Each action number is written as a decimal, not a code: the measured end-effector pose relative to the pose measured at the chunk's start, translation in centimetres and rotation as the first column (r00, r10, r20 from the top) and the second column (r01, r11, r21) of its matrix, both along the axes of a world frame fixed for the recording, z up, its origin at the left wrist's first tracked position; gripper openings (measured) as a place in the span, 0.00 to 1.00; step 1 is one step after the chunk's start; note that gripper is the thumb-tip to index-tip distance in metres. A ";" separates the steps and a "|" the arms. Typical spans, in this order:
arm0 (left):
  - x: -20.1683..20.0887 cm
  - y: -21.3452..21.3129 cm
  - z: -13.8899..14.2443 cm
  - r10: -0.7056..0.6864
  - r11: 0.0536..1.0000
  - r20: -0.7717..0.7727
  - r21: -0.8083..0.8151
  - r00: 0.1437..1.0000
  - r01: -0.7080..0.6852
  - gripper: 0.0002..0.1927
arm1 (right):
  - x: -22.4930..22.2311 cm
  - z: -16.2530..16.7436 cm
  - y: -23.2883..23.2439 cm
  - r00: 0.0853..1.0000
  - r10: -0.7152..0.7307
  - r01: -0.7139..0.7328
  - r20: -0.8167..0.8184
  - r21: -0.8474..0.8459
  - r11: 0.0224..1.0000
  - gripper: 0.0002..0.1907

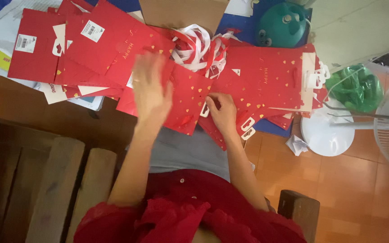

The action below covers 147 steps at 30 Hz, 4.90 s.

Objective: The person assembles red Valentine's Day gift bags by threading white ribbons through the handle slots and tying them. The person works at a table with stacks of flat bags and loose ribbons, handling one bag at a time and placing the finished bag aside.

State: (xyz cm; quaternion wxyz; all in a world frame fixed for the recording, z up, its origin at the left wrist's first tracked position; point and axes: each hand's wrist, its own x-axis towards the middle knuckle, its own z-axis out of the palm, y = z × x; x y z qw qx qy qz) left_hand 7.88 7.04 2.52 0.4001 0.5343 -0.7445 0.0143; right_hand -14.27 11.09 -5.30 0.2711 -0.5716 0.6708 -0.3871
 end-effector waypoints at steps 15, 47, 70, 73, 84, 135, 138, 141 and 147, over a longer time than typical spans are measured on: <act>-2.4 3.2 -8.5 -0.418 0.772 -0.021 0.518 0.908 0.367 0.14 | -0.1 -1.2 -0.4 0.984 0.085 -0.094 -0.156 -0.052 0.994 0.11; -3.1 0.8 -8.5 -0.357 0.546 -0.305 0.699 0.883 0.462 0.20 | 0.5 -0.2 5.7 0.873 0.034 -0.043 0.487 0.008 0.999 0.23; -1.6 0.3 -8.1 -0.306 0.466 -0.520 0.649 0.798 0.601 0.14 | 3.0 -1.6 3.4 0.998 0.061 -0.062 0.022 0.052 0.997 0.06; -1.5 0.5 -8.1 -0.237 0.429 -0.555 0.676 0.797 0.599 0.13 | 2.9 -1.6 3.4 0.997 0.069 -0.072 0.030 0.076 0.995 0.05; -1.2 0.5 -8.0 -0.192 0.370 -0.660 0.636 0.726 0.677 0.12 | 1.6 -1.2 2.7 0.980 0.193 -0.190 -0.057 0.056 0.980 0.09; -2.0 1.1 -8.5 -0.164 0.513 -0.652 0.585 0.741 0.628 0.11 | 1.8 -0.6 2.4 0.982 0.183 -0.181 0.049 -0.028 0.983 0.16; -2.0 1.0 -8.6 -0.156 0.504 -0.650 0.596 0.744 0.626 0.11 | 1.3 -1.7 2.4 0.979 0.202 -0.200 -0.033 0.043 0.979 0.11; -2.0 1.0 -8.5 -0.167 0.499 -0.649 0.593 0.742 0.632 0.11 | 1.4 -3.5 2.6 0.990 0.140 -0.140 0.007 -0.048 0.989 0.07; -2.0 1.1 -8.6 -0.154 0.503 -0.653 0.594 0.741 0.628 0.11 | 0.7 -3.2 2.2 0.891 -0.014 -0.014 0.453 0.060 0.998 0.09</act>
